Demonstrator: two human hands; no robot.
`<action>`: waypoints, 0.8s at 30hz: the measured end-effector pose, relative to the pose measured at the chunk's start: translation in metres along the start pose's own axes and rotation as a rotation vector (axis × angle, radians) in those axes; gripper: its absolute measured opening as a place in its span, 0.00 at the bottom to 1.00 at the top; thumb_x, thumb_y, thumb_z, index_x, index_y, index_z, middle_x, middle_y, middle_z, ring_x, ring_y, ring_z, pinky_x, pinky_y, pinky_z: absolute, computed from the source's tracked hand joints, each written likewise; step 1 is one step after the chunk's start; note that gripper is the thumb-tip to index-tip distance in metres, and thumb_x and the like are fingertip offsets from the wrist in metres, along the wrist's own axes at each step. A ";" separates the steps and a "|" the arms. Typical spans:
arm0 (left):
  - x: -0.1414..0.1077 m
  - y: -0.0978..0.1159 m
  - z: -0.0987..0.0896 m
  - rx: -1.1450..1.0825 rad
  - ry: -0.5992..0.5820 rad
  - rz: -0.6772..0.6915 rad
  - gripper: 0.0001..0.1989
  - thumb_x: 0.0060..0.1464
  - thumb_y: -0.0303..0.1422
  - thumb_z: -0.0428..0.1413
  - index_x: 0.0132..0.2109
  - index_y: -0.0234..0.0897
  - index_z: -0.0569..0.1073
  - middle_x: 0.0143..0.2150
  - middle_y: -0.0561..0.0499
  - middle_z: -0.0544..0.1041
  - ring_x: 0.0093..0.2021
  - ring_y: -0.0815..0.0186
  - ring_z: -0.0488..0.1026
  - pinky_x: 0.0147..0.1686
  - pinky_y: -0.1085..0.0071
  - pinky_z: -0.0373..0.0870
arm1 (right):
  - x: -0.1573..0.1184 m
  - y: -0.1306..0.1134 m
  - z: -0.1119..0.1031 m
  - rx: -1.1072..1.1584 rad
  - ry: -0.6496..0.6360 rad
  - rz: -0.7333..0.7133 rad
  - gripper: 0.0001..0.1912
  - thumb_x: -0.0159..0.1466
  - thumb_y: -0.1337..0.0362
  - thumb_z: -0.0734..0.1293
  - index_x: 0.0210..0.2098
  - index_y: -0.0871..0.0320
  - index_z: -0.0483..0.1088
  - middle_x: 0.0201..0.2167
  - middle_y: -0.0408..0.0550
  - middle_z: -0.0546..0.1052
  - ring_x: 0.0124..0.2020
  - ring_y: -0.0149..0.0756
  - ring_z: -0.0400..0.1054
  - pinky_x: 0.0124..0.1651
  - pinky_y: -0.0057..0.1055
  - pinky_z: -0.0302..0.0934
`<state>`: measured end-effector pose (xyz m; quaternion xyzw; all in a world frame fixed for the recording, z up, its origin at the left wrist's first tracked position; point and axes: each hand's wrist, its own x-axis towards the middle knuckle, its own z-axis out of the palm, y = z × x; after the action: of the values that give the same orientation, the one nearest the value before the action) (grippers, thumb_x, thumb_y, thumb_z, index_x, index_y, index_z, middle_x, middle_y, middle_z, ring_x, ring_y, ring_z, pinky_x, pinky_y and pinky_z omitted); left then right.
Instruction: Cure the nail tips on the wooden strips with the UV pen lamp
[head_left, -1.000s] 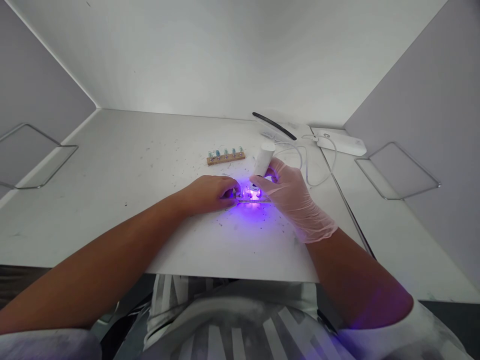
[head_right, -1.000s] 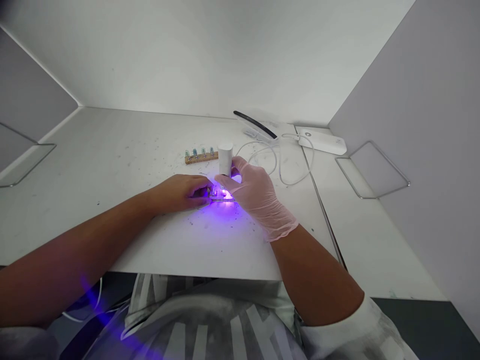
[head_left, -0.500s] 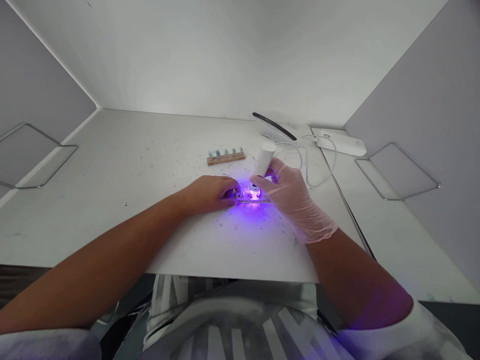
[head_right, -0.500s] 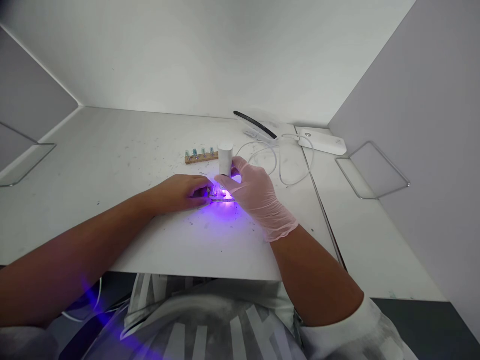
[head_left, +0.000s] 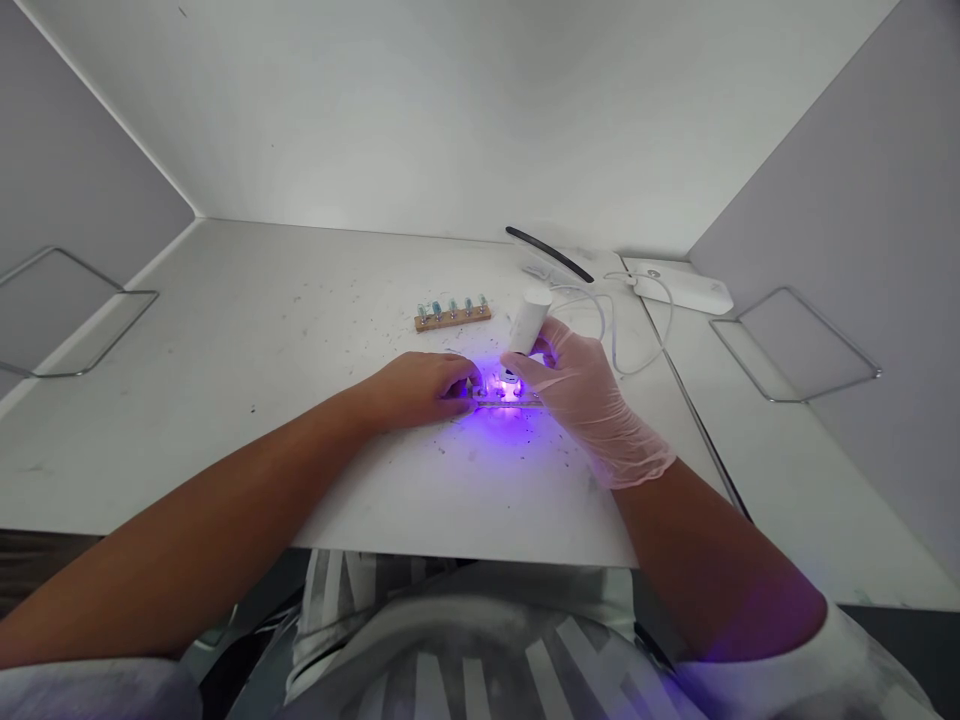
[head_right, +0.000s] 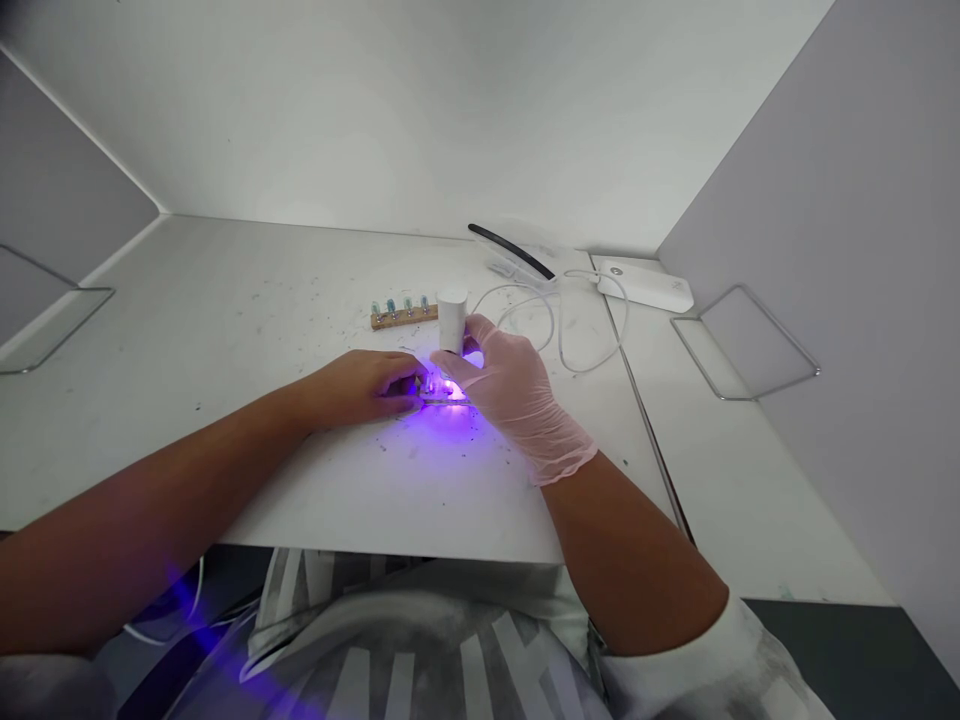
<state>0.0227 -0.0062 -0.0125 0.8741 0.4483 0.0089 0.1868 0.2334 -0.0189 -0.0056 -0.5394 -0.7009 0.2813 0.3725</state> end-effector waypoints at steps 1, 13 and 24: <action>0.000 0.000 0.000 0.002 0.001 0.000 0.14 0.56 0.44 0.52 0.42 0.40 0.72 0.36 0.51 0.75 0.33 0.67 0.69 0.31 0.71 0.59 | 0.000 0.000 0.000 -0.003 0.000 -0.001 0.17 0.58 0.52 0.68 0.41 0.56 0.74 0.26 0.42 0.74 0.24 0.29 0.61 0.30 0.33 0.58; -0.002 0.002 -0.001 -0.035 -0.014 -0.017 0.13 0.57 0.42 0.50 0.43 0.41 0.72 0.35 0.53 0.75 0.32 0.67 0.68 0.31 0.71 0.59 | -0.001 0.002 0.001 0.027 -0.046 0.057 0.16 0.59 0.50 0.67 0.41 0.53 0.73 0.28 0.40 0.74 0.19 0.24 0.54 0.25 0.30 0.53; -0.001 0.001 -0.001 -0.024 -0.011 0.000 0.13 0.57 0.42 0.50 0.43 0.41 0.72 0.36 0.52 0.75 0.32 0.68 0.68 0.31 0.71 0.60 | -0.001 0.000 0.001 0.040 -0.035 0.031 0.13 0.58 0.53 0.68 0.38 0.53 0.73 0.28 0.39 0.75 0.19 0.25 0.57 0.26 0.30 0.54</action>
<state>0.0223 -0.0074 -0.0108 0.8718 0.4472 0.0094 0.1999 0.2329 -0.0199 -0.0060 -0.5376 -0.6930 0.3103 0.3666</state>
